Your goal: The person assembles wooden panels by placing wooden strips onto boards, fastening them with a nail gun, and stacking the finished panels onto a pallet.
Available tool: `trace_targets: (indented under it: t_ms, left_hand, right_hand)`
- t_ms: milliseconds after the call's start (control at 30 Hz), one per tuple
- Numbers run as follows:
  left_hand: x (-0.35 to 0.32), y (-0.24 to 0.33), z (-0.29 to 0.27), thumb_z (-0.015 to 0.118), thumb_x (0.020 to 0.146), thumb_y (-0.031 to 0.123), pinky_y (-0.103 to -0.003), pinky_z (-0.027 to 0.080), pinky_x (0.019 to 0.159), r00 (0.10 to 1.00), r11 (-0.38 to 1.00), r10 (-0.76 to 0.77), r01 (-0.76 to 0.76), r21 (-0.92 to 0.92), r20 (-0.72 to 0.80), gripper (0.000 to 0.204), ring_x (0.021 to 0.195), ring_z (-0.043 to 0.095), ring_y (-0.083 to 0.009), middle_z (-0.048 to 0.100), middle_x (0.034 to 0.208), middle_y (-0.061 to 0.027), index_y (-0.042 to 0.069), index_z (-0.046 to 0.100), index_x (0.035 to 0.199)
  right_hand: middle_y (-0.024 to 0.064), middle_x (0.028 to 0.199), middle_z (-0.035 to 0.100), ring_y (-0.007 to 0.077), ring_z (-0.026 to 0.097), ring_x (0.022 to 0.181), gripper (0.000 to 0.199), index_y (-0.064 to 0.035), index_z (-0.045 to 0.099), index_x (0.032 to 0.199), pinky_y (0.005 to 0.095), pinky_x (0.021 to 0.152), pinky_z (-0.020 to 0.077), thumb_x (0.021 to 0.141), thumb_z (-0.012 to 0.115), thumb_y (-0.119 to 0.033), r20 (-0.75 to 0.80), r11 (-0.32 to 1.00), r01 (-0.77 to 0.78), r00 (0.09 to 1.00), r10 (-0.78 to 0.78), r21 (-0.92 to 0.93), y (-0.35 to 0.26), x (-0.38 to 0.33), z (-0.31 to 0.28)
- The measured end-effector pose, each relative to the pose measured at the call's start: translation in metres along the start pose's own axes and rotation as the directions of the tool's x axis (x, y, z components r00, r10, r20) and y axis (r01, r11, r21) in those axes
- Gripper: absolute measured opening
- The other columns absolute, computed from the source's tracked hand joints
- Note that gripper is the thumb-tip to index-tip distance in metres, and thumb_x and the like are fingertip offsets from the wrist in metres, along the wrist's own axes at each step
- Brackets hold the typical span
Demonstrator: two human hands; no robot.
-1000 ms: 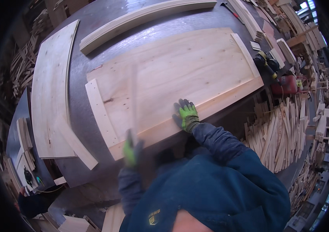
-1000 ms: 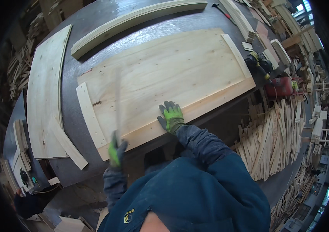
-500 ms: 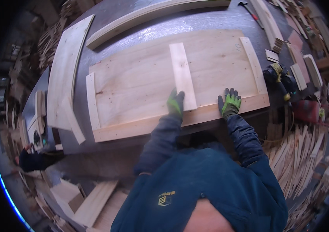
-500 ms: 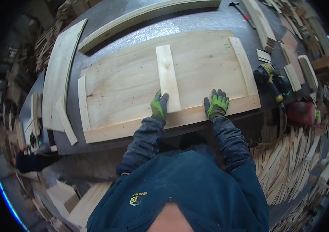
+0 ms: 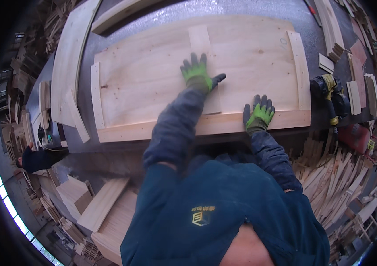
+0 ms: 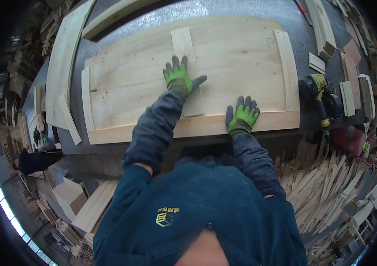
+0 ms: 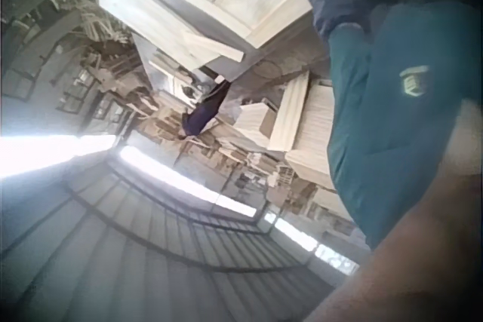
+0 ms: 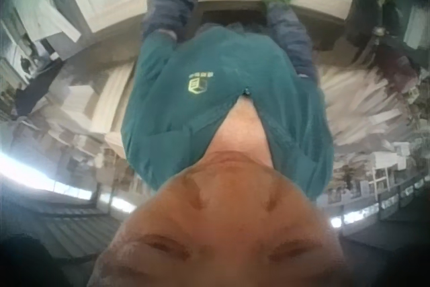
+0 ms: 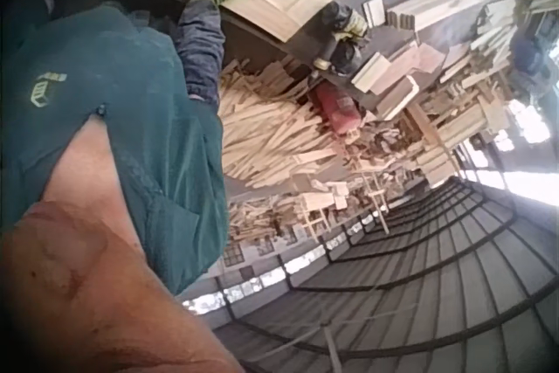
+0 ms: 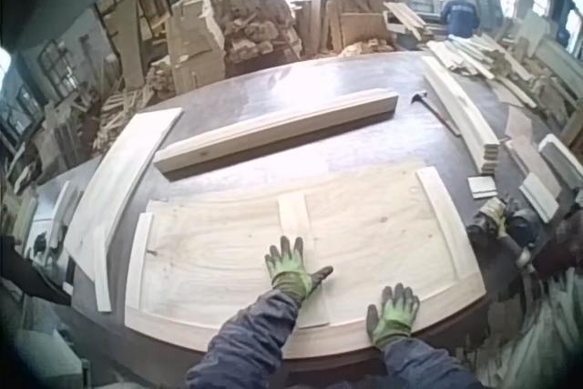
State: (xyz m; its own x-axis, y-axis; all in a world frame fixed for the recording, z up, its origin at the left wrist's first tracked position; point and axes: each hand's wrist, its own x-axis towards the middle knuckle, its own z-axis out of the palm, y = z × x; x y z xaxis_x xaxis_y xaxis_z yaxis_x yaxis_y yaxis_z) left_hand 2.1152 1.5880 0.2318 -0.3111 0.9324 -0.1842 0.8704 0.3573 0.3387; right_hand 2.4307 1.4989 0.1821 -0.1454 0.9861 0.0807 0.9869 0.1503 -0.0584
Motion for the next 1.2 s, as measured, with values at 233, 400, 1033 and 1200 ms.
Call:
trace_targets:
  t_ms: [233,400,1033,1200]
  left_hand:
    - [0.048,-0.048,0.045,0.085,0.096,0.078,-0.067,0.012,0.153,0.969,0.974,0.215,-0.221,-0.042,-0.123,0.123,0.186,0.021,-0.0570,0.025,0.201,-0.0355,0.011,0.044,0.192]
    - [0.026,-0.040,0.058,0.082,0.100,0.071,-0.067,0.011,0.153,0.978,0.979,0.169,-0.181,-0.092,-0.122,0.118,0.186,0.022,-0.0572,0.025,0.200,-0.0371,0.006,0.044,0.191]
    - [-0.080,-0.069,0.064,0.071,0.107,0.077,-0.065,0.011,0.154,0.972,0.990,0.109,-0.126,-0.069,-0.210,0.117,0.189,0.020,-0.0519,0.025,0.204,-0.0290,0.009,0.035,0.196]
    - [-0.237,-0.038,0.067,0.066,0.111,0.081,-0.065,0.015,0.153,0.995,0.995,0.020,-0.030,-0.095,-0.096,0.115,0.188,0.023,-0.0507,0.025,0.204,-0.0287,0.009,0.035,0.195]
  right_hand:
    - [0.0276,0.190,0.049,0.0536,0.043,0.175,0.078,-0.0078,0.063,0.179,0.0710,0.146,0.0252,0.116,0.068,-0.054,0.014,1.000,0.013,1.000,-0.013,-0.012,-0.012,0.023,0.010]
    - [0.0281,0.188,0.052,0.0546,0.044,0.173,0.077,-0.0067,0.064,0.178,0.0718,0.145,0.0266,0.115,0.070,-0.052,-0.006,0.999,0.010,1.000,-0.010,-0.032,-0.013,0.010,0.013]
    - [0.0270,0.189,0.054,0.0512,0.047,0.174,0.079,-0.0093,0.057,0.184,0.0681,0.144,0.0302,0.120,0.064,-0.055,0.010,0.994,0.063,0.998,-0.062,-0.093,-0.012,-0.079,0.000]
    - [0.0261,0.187,0.055,0.0500,0.048,0.172,0.075,-0.0102,0.060,0.181,0.0668,0.143,0.0344,0.122,0.062,-0.056,0.013,0.989,0.082,0.997,-0.081,-0.122,0.019,-0.135,-0.021]
